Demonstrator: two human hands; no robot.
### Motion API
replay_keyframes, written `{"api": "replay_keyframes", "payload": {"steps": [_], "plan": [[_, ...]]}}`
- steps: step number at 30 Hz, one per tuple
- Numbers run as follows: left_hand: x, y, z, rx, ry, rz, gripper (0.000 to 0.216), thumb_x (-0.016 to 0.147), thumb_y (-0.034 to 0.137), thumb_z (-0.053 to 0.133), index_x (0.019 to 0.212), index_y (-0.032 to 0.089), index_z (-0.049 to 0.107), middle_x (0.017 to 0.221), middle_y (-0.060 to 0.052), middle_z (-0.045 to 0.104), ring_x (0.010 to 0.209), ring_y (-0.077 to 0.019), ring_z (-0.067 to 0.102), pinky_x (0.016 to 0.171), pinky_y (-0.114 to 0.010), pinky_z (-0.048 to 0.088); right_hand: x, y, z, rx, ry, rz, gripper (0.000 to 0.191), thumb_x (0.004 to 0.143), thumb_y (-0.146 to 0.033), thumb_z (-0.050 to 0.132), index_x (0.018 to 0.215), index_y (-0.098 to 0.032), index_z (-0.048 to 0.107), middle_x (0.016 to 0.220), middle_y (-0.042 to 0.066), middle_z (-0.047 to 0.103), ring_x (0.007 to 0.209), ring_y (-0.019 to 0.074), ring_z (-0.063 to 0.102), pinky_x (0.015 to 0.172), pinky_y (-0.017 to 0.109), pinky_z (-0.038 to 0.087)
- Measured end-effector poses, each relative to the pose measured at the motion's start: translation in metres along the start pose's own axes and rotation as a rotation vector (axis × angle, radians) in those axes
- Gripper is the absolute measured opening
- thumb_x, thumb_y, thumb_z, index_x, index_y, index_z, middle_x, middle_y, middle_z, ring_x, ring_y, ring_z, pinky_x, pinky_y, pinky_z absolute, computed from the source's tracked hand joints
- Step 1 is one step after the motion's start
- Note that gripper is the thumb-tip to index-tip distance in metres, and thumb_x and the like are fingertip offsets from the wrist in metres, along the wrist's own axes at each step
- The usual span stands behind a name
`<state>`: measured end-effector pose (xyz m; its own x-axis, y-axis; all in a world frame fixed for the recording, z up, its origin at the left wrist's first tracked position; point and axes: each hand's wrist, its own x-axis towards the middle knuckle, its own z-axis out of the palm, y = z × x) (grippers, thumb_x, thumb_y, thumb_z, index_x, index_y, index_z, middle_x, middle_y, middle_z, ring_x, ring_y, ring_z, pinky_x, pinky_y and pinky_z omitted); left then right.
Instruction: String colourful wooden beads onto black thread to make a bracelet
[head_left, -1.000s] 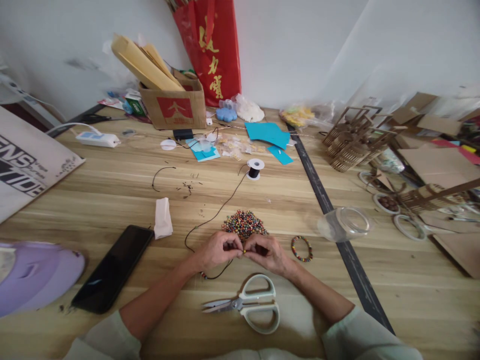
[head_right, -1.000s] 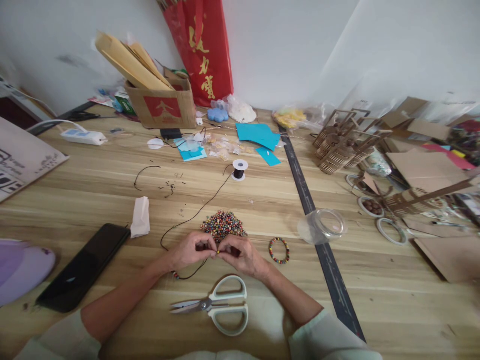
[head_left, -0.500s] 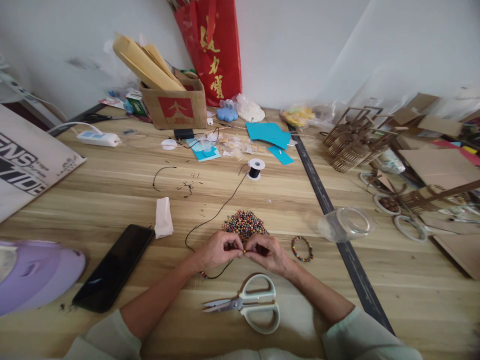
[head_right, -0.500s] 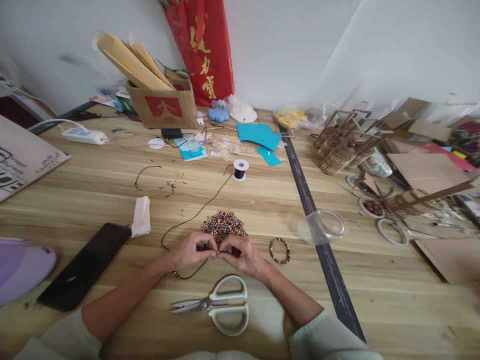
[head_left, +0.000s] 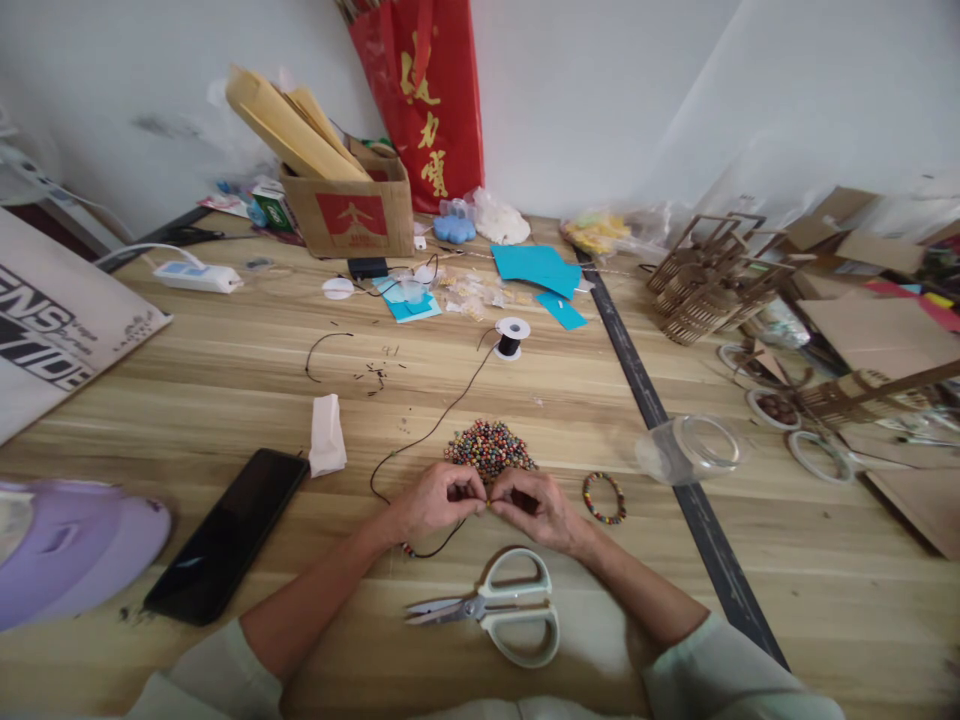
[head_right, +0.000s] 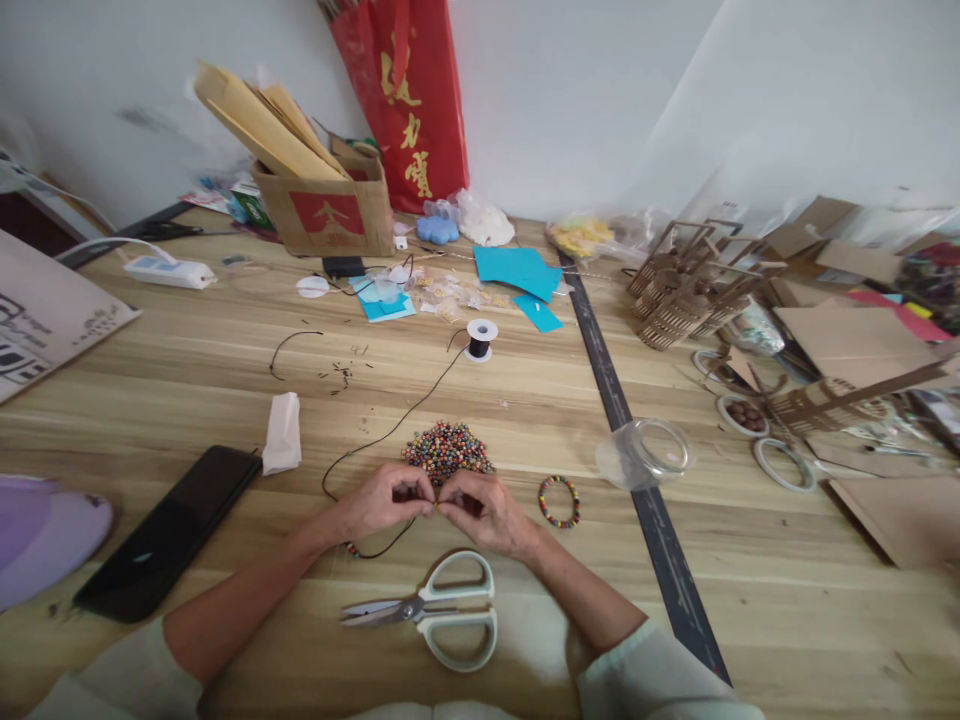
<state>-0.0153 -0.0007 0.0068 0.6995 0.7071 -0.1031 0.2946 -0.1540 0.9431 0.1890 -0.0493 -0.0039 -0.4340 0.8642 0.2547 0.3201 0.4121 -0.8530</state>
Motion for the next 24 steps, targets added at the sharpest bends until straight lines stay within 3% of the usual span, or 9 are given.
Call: {"api": "replay_keyframes", "payload": {"steps": [24], "plan": [[-0.0013, -0.0004, 0.0, 0.017, 0.013, 0.026, 0.008, 0.076, 0.019, 0.061, 0.077, 0.013, 0.067, 0.065, 0.001, 0.06, 0.059, -0.0095, 0.049, 0.056, -0.018, 0.039, 0.0, -0.0049, -0.0018, 0.007, -0.049, -0.015, 0.021, 0.094, -0.031, 0.053, 0.082, -0.016, 0.06, 0.072, 0.002, 0.058, 0.06, 0.0106, 0.049, 0.056, 0.02, 0.041]]}}
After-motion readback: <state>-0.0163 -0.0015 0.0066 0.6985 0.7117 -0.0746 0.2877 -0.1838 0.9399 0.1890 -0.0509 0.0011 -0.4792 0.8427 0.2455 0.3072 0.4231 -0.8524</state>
